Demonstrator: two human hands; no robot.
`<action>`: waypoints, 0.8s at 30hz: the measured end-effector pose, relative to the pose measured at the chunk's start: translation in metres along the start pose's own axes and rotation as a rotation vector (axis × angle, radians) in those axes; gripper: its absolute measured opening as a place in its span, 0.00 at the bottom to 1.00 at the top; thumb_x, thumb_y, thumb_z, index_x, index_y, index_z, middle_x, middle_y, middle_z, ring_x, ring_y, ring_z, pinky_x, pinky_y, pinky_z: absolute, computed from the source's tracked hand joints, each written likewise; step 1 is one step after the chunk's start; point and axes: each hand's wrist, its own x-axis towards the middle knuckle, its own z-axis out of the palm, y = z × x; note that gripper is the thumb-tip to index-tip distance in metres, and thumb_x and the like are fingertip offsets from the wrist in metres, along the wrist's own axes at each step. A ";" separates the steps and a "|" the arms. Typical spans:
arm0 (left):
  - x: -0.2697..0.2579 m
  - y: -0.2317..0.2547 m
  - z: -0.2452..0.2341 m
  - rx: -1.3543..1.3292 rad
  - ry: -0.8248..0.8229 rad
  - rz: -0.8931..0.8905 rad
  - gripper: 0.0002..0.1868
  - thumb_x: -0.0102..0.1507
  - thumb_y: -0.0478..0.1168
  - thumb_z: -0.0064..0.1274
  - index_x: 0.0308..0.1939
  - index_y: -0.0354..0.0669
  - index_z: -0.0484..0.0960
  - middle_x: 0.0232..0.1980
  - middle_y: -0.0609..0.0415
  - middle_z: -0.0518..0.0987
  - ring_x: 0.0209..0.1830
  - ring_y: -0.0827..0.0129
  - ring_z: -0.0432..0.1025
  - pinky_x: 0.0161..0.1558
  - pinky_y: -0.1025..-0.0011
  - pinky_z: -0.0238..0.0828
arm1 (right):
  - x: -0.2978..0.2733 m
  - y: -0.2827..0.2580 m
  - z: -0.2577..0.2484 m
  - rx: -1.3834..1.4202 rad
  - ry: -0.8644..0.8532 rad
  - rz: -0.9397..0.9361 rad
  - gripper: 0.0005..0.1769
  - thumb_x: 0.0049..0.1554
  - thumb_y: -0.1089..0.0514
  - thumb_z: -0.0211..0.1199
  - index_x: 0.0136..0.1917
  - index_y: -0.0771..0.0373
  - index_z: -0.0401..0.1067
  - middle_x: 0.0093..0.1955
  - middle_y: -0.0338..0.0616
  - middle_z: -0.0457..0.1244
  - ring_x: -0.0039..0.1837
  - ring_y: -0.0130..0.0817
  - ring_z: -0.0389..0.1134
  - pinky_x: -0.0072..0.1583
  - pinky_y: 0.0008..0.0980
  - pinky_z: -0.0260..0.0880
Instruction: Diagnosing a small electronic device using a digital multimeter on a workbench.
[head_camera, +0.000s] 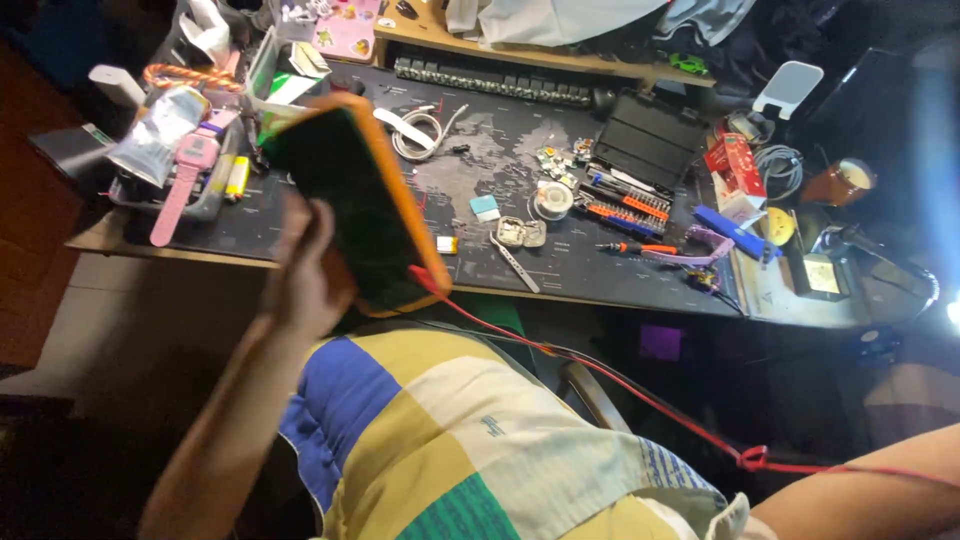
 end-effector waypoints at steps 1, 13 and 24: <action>0.006 -0.012 0.004 -0.103 0.005 -0.124 0.40 0.65 0.61 0.57 0.78 0.55 0.67 0.74 0.49 0.79 0.67 0.56 0.79 0.55 0.53 0.84 | 0.012 0.015 0.027 0.026 0.000 -0.001 0.27 0.56 0.57 0.84 0.60 0.51 0.67 0.55 0.27 0.58 0.41 0.15 0.50 0.45 0.15 0.52; 0.059 -0.071 -0.001 0.220 -0.124 -0.253 0.26 0.70 0.48 0.45 0.69 0.39 0.69 0.56 0.48 0.76 0.52 0.65 0.75 0.53 0.63 0.77 | 0.153 0.136 0.447 0.214 0.011 0.203 0.16 0.64 0.46 0.77 0.50 0.50 0.70 0.46 0.25 0.57 0.37 0.17 0.49 0.38 0.21 0.49; 0.077 -0.056 -0.020 0.158 0.072 -0.383 0.22 0.71 0.46 0.46 0.67 0.41 0.69 0.53 0.48 0.78 0.47 0.66 0.77 0.48 0.62 0.79 | 0.145 0.231 0.491 0.225 -0.243 1.058 0.20 0.68 0.52 0.63 0.42 0.69 0.68 0.32 0.46 0.54 0.34 0.37 0.58 0.40 0.37 0.51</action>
